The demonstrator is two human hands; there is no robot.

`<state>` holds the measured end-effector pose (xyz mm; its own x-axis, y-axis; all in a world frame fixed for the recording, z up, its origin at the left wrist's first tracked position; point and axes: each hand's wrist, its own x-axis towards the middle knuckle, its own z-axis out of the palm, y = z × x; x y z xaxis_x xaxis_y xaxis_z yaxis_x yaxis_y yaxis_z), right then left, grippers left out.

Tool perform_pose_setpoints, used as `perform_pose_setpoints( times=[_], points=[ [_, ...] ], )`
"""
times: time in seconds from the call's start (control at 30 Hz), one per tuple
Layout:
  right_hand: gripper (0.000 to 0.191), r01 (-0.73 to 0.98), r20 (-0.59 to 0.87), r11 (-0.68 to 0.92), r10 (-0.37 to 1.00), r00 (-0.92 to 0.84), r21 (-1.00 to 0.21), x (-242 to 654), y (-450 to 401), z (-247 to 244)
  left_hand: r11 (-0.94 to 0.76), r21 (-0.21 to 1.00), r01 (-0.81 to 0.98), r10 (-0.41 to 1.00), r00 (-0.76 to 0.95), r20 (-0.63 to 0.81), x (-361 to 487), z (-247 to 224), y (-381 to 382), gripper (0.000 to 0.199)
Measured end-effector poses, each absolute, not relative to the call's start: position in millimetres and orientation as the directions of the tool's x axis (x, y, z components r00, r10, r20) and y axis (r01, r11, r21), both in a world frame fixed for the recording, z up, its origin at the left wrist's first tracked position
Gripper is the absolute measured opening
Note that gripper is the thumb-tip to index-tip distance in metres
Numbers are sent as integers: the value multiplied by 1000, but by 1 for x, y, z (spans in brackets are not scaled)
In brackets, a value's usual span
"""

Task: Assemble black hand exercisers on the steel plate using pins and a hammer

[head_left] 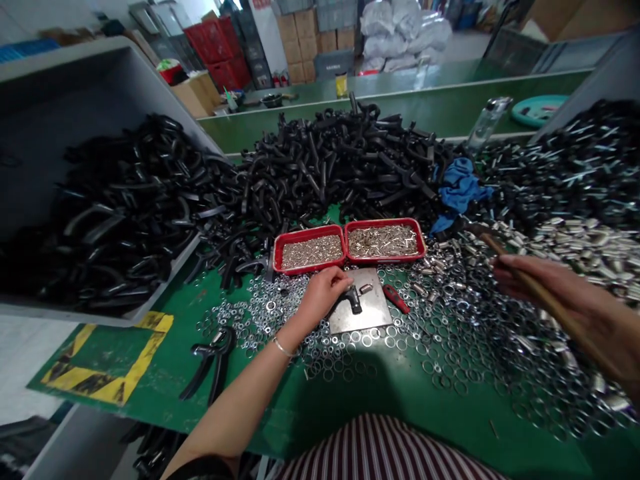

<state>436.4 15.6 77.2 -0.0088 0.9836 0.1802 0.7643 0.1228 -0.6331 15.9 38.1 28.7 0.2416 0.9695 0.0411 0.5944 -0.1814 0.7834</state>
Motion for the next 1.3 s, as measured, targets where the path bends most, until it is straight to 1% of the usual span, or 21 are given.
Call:
perform_pose_setpoints(
  times=[0.03, 0.1, 0.17, 0.2, 0.27, 0.33, 0.4, 0.5, 0.6, 0.63, 0.67, 0.73, 0.77, 0.8, 0.87, 0.9, 1.03, 1.1, 1.17, 1.27, 1.3],
  points=[
    [49, 707, 93, 76, 996, -15, -703, 422, 12, 79, -189, 749, 635, 967, 253, 30, 16, 28, 37, 16],
    [43, 539, -147, -72, 984, -98, -839, 393, 4, 80, -219, 643, 734, 962, 273, 16, 20, 27, 37, 20],
    [36, 350, -325, -231, 915, -239, -908, 366, -3, 78, -251, 522, 815, 957, 290, 6, 24, 26, 38, 22],
    [34, 288, -364, -280, 880, -305, -916, 355, -7, 76, -263, 471, 842, 954, 299, -1, 26, 26, 39, 22],
    [33, 242, -403, -330, 826, -394, -912, 338, -13, 69, -281, 399, 873, 950, 313, -14, 30, 24, 40, 23],
    [35, 306, -448, -340, 785, -428, -889, 328, -18, 62, -304, 353, 885, 943, 332, -20, 32, 22, 40, 25],
    [38, 397, -465, -302, 777, -425, -867, 323, -21, 57, -337, 311, 889, 934, 357, -9, 34, 20, 42, 26],
    [42, 494, -406, -178, 819, -405, -851, 319, -19, 55, -467, 235, 853, 880, 474, 28, 36, 21, 47, 26],
    [37, 604, -276, 41, 864, -422, -796, 317, -16, 61, -609, 185, 772, 787, 616, 20, 35, 27, 49, 26],
    [36, 632, -231, 107, 873, -428, -767, 315, -16, 64, -615, 193, 765, 783, 622, 28, 33, 30, 48, 29],
    [36, 651, -190, 158, 882, -431, -742, 313, -17, 67, -596, 218, 773, 797, 602, 46, 31, 32, 45, 39],
    [38, 663, -119, 222, 896, -428, -714, 306, -20, 74, -521, 311, 795, 848, 522, 86, 27, 35, 35, 71],
    [39, 661, -79, 250, 901, -426, -707, 302, -21, 75, -481, 368, 796, 871, 483, 93, 25, 34, 30, 83],
    [40, 662, -46, 277, 904, -426, -697, 298, -22, 76, -447, 421, 790, 886, 455, 87, 23, 33, 24, 89],
    [40, 685, -28, 307, 902, -432, -660, 290, -21, 71, -406, 499, 765, 897, 437, 60, 20, 28, 15, 88],
    [38, 706, -55, 299, 901, -431, -642, 287, -18, 66, -395, 525, 754, 899, 435, 51, 20, 26, 12, 87],
    [38, 735, -242, 157, 882, -405, -660, 290, -6, 42, -372, 582, 723, 897, 441, 26, 18, 17, 9, 91],
    [42, 746, -257, 125, 891, -375, -654, 299, -2, 32, -372, 601, 707, 898, 438, 41, 17, 13, 7, 89],
    [42, 791, -137, 202, 931, -337, -578, 308, 0, 26, -359, 635, 683, 909, 411, 71, 15, 12, 1, 86],
    [40, 831, 217, 382, 923, -319, -405, 309, 1, 24, -271, 737, 620, 950, 294, 103, 17, 13, -14, 80],
    [40, 820, 307, 422, 897, -317, -386, 305, 1, 26, -243, 771, 589, 962, 247, 116, 19, 14, -19, 79]
  ],
)
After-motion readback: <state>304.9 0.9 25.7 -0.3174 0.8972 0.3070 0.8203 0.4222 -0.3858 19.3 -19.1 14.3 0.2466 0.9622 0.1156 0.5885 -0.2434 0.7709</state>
